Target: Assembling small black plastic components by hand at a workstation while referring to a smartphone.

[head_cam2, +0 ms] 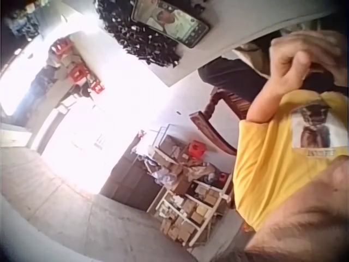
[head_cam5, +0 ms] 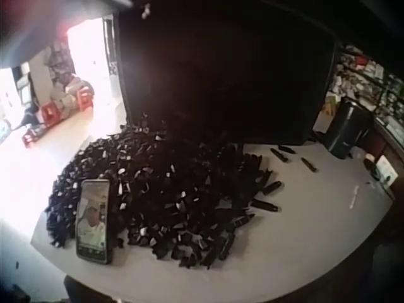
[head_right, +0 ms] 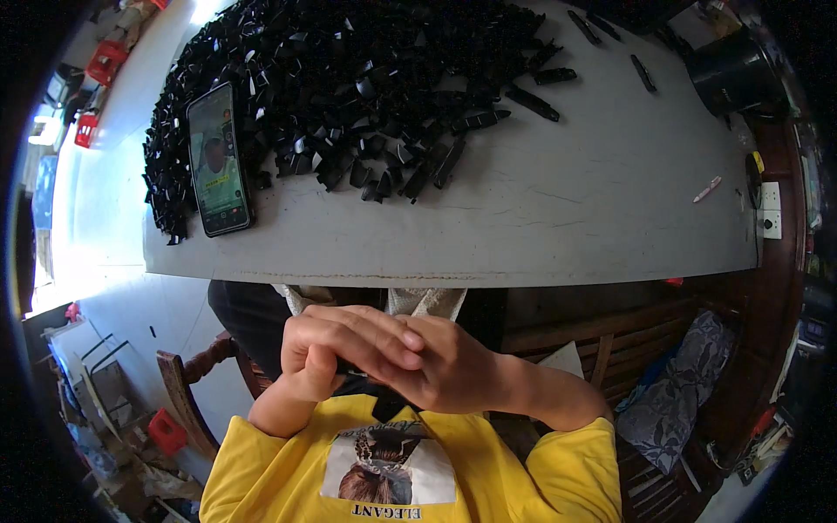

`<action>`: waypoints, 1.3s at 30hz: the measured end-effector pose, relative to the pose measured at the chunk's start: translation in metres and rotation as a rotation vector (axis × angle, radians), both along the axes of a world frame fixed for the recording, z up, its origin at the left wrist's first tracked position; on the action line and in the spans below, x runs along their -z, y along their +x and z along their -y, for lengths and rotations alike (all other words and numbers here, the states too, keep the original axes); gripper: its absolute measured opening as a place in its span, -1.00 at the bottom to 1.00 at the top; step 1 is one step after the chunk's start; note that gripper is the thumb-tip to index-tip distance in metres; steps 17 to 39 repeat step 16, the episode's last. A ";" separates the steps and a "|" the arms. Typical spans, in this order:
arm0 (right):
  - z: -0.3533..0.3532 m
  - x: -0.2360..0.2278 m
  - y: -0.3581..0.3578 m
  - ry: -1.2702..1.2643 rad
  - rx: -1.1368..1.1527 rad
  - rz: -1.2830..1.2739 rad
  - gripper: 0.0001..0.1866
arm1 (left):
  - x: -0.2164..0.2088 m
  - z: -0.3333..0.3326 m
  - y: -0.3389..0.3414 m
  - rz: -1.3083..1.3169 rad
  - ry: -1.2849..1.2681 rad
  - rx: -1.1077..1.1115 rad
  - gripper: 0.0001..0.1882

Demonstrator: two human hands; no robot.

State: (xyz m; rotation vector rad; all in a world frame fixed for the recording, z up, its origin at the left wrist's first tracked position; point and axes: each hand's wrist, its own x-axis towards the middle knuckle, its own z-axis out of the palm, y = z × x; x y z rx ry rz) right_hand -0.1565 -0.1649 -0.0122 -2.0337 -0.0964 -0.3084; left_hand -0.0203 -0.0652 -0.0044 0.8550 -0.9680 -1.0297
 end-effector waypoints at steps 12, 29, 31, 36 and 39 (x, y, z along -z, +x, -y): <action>0.088 0.020 0.039 -0.401 0.641 0.025 -0.80 | 0.034 0.057 0.031 1.064 0.302 -0.638 -0.76; 0.085 0.026 0.041 -0.431 0.749 -0.095 -0.80 | 0.040 0.059 0.032 1.069 0.355 -0.662 -0.76; 0.085 0.026 0.041 -0.431 0.749 -0.095 -0.80 | 0.040 0.059 0.032 1.069 0.355 -0.662 -0.76; 0.085 0.026 0.041 -0.431 0.749 -0.095 -0.80 | 0.040 0.059 0.032 1.069 0.355 -0.662 -0.76; 0.085 0.026 0.041 -0.431 0.749 -0.095 -0.80 | 0.040 0.059 0.032 1.069 0.355 -0.662 -0.76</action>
